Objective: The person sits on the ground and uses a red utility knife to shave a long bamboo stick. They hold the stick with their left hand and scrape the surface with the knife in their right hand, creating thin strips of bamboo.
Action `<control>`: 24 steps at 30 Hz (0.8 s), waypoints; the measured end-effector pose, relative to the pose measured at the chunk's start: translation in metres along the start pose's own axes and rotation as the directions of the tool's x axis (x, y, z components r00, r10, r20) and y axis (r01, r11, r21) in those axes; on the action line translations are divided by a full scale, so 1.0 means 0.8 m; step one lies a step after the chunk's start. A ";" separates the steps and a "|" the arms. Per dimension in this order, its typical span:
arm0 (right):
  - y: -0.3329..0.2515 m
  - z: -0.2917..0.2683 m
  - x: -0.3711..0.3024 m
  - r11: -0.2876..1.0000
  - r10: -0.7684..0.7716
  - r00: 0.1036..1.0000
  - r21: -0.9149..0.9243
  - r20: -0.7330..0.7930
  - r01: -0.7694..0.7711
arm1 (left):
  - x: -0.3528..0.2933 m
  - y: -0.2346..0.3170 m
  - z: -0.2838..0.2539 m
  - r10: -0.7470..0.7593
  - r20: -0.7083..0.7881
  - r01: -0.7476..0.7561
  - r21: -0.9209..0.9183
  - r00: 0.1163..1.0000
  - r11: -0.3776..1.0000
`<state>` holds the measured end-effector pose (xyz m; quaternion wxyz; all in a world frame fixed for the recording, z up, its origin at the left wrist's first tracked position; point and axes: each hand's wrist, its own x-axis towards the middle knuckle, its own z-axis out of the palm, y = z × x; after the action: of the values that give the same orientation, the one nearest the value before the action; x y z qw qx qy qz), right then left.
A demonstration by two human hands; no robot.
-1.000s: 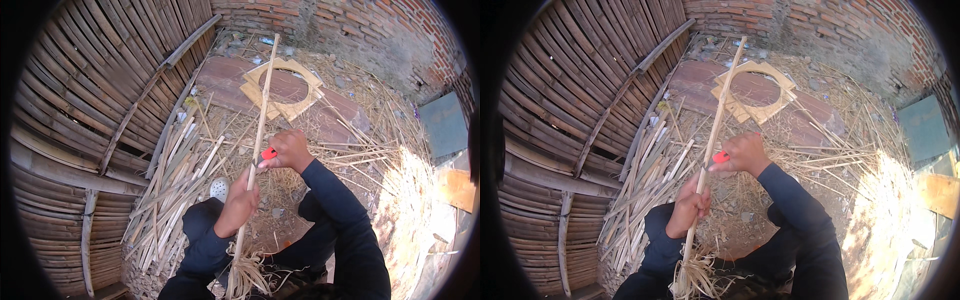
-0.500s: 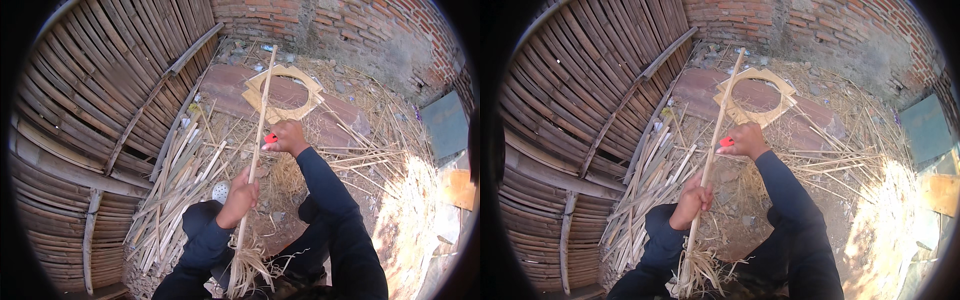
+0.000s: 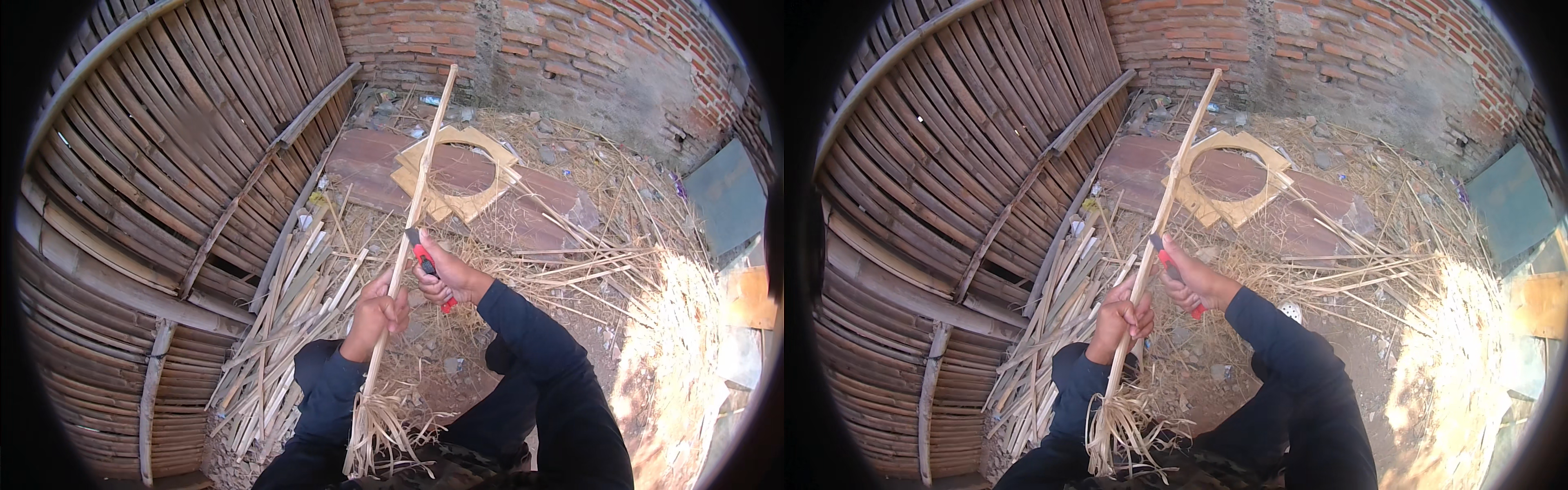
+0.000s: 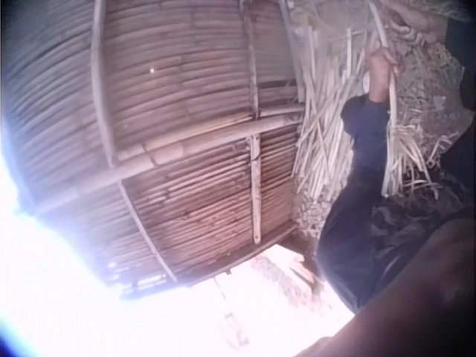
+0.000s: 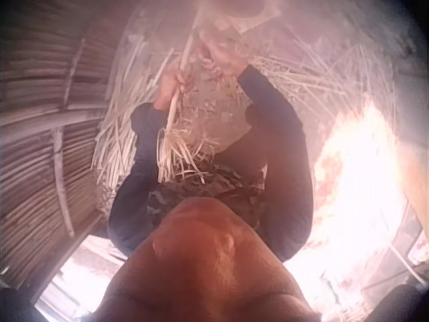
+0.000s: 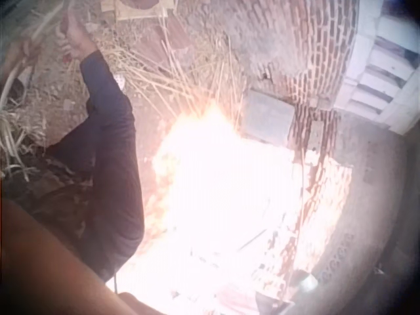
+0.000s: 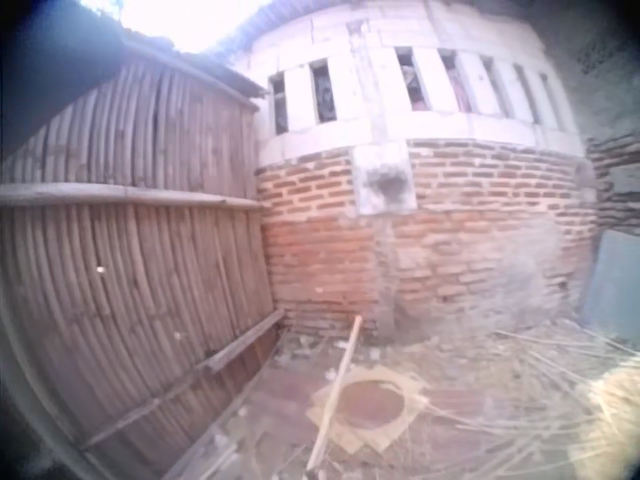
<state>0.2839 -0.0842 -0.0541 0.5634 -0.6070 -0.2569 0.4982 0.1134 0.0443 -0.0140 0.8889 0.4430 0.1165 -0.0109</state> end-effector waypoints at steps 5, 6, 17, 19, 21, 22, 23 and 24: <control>-0.007 0.014 -0.041 0.774 -0.405 0.905 -0.573 -0.125 0.267 | 0.008 -0.005 -0.006 -0.066 0.036 0.071 -0.162 0.997 0.984; -0.017 0.018 -0.064 0.647 -0.443 0.882 -0.738 -0.159 0.191 | 0.007 -0.005 -0.010 -0.068 0.029 0.072 -0.188 0.997 0.980; 0.276 -0.126 -0.350 0.924 -0.206 0.071 -0.218 -0.976 -0.314 | 0.010 0.004 -0.019 -0.068 0.279 0.191 -0.441 0.958 0.877; 0.400 -0.101 -0.371 0.778 -0.073 0.145 -0.148 -0.987 -0.610 | 0.014 0.003 -0.026 -0.008 0.355 0.175 -0.442 0.935 0.880; 0.540 -0.061 -0.384 0.803 0.008 0.248 -0.142 -0.969 -0.579 | 0.010 0.013 -0.012 0.061 0.305 0.025 -0.272 0.950 0.962; 0.564 -0.030 -0.374 0.782 0.210 0.235 0.019 -0.949 -0.623 | 0.015 0.010 -0.008 0.093 0.293 -0.042 -0.177 0.952 0.983; 0.578 0.007 -0.355 0.812 0.224 0.304 0.004 -0.926 -0.584 | 0.012 0.020 -0.002 0.081 0.341 -0.009 -0.206 0.937 0.978; 0.594 0.040 -0.355 0.840 0.237 0.339 0.016 -0.910 -0.542 | 0.018 0.025 0.007 0.096 0.347 -0.047 -0.147 0.933 0.988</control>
<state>0.0309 -0.4295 -0.4066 0.3780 -0.8931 0.1608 0.1832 0.1308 0.0530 0.0019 0.9233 0.3759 -0.0606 -0.0499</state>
